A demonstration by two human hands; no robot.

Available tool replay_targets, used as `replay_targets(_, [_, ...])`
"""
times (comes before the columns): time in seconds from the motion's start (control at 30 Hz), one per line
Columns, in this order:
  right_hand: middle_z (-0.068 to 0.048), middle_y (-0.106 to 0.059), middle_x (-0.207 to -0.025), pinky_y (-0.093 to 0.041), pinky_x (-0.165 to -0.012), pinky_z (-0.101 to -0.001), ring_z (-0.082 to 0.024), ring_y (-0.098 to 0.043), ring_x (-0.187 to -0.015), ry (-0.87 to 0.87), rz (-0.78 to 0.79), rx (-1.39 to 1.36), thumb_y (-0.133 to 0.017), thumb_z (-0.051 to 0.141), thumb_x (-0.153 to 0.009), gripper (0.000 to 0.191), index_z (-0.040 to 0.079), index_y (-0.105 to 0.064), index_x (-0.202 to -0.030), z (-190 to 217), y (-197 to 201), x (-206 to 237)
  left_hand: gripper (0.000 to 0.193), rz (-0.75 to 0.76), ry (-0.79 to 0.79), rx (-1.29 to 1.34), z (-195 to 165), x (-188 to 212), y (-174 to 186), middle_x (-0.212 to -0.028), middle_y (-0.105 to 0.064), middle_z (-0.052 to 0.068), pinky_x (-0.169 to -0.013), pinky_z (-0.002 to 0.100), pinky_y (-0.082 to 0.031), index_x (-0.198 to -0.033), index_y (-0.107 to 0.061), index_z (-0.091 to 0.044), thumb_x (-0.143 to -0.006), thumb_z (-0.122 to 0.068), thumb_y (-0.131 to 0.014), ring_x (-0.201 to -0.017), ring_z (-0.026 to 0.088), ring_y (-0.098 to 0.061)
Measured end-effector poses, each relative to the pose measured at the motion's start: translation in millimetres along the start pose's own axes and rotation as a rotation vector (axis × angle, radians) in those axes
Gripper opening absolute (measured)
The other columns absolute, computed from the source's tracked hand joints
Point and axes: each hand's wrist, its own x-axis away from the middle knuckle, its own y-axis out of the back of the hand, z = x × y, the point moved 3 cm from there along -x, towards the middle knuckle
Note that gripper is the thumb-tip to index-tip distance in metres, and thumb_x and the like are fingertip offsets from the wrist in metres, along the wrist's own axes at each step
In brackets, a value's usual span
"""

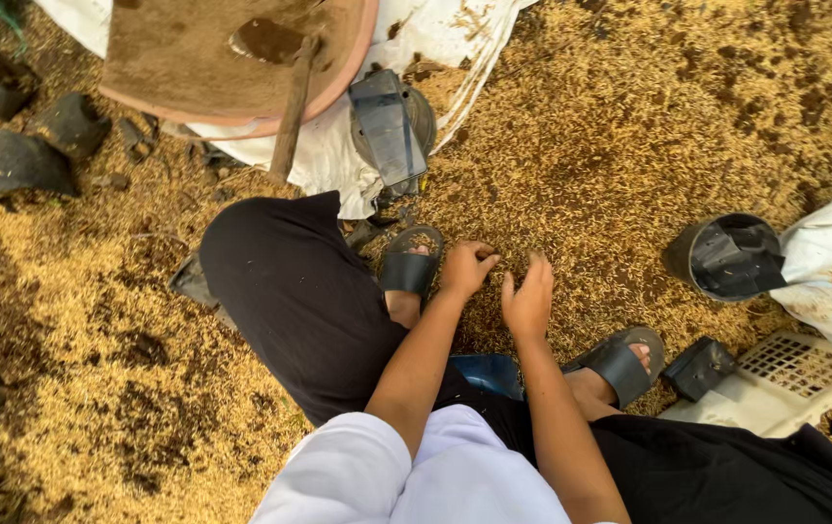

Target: The person scoops loose granular material from the floor, compresses it into a small black plastic bag, and places the filled bag into a white crate. The person repeats this cycle multiple times.

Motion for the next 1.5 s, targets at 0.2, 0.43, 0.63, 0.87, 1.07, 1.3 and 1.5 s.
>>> replay_targets(0.2, [-0.015, -0.024, -0.167, -0.023, -0.124, -0.0477, -0.032, -0.021, -0.155, 0.183, 0.362, 0.349, -0.071, 0.019, -0.089, 0.086, 0.004, -0.025, -0.159, 7.5, -19.2, 21.5, 0.026, 0.053, 0.09, -0.002, 1.9, 2.4, -4.0, -0.109, -0.077, 0.014, -0.087, 0.042, -0.059, -0.112, -0.078, -0.008, -0.093, -0.026, -0.073, -0.094, 0.03, -0.074])
replay_targets(0.43, [-0.015, -0.026, -0.167, -0.022, -0.126, -0.0468, -0.031, -0.022, -0.157, 0.223, 0.324, 0.386, -0.078, 0.023, -0.085, 0.094, 0.0, -0.026, -0.159, -4.6, -24.9, 25.7, 0.019, -0.012, -0.062, 0.084, 0.6, -0.6, -12.4, -0.102, -0.071, 0.014, -0.082, 0.041, -0.057, -0.102, -0.08, -0.005, -0.092, -0.019, -0.072, -0.088, 0.03, -0.071])
replay_targets(0.63, [-0.012, -0.028, -0.165, -0.011, -0.125, -0.0534, -0.024, -0.021, -0.155, 0.145, 0.522, 0.664, -0.073, 0.035, -0.083, 0.097, 0.003, -0.022, -0.159, 5.7, -39.1, 15.1, 0.013, -0.145, -0.203, -0.014, -5.2, 8.7, -13.0, -0.098, -0.072, 0.014, -0.086, 0.043, -0.056, -0.095, -0.079, -0.003, -0.091, -0.014, -0.072, -0.092, 0.034, -0.07])
replay_targets(0.87, [-0.01, -0.023, -0.17, -0.012, -0.126, -0.0519, -0.023, -0.018, -0.158, 0.236, 0.526, 0.441, -0.066, 0.034, -0.094, 0.086, 0.007, -0.022, -0.163, -13.5, -22.0, 17.8, 0.027, 0.046, -0.096, -0.085, 13.1, -5.3, -5.0, -0.103, -0.073, 0.017, -0.085, 0.043, -0.057, -0.105, -0.074, -0.002, -0.086, -0.021, -0.072, -0.094, 0.034, -0.072])
replay_targets(1.07, [-0.005, -0.02, -0.172, -0.011, -0.125, -0.0485, -0.022, -0.018, -0.157, 0.412, 0.488, 0.697, -0.063, 0.022, -0.089, 0.087, 0.01, -0.021, -0.164, -26.6, -28.0, 43.9, 0.04, 0.253, 0.13, -0.321, 42.3, 13.2, -13.9, -0.104, -0.07, 0.023, -0.086, 0.052, -0.052, -0.11, -0.067, -0.004, -0.101, -0.043, -0.059, -0.1, 0.043, -0.067])
replay_targets(1.3, [0.006, -0.018, -0.172, -0.003, -0.127, -0.0567, -0.016, -0.017, -0.158, 0.291, 0.58, 0.8, -0.042, 0.01, -0.1, 0.066, 0.02, -0.026, -0.164, -30.3, -48.0, 22.5, 0.027, 0.161, -0.241, -0.296, 36.5, 16.7, -17.4, -0.094, -0.073, 0.019, -0.084, 0.053, -0.052, -0.093, -0.068, -0.005, -0.098, -0.03, -0.059, -0.091, 0.042, -0.068])
replay_targets(1.5, [0.002, -0.022, -0.169, -0.003, -0.123, -0.057, -0.02, -0.017, -0.155, 0.332, 0.506, 0.86, -0.042, 0.016, -0.097, 0.063, 0.017, -0.031, -0.159, -21.4, -53.3, 25.0, 0.026, 0.234, -0.191, -0.321, 14.9, 11.1, -7.9, -0.093, -0.071, 0.02, -0.081, 0.053, -0.052, -0.096, -0.068, -0.005, -0.096, -0.029, -0.059, -0.09, 0.042, -0.067])
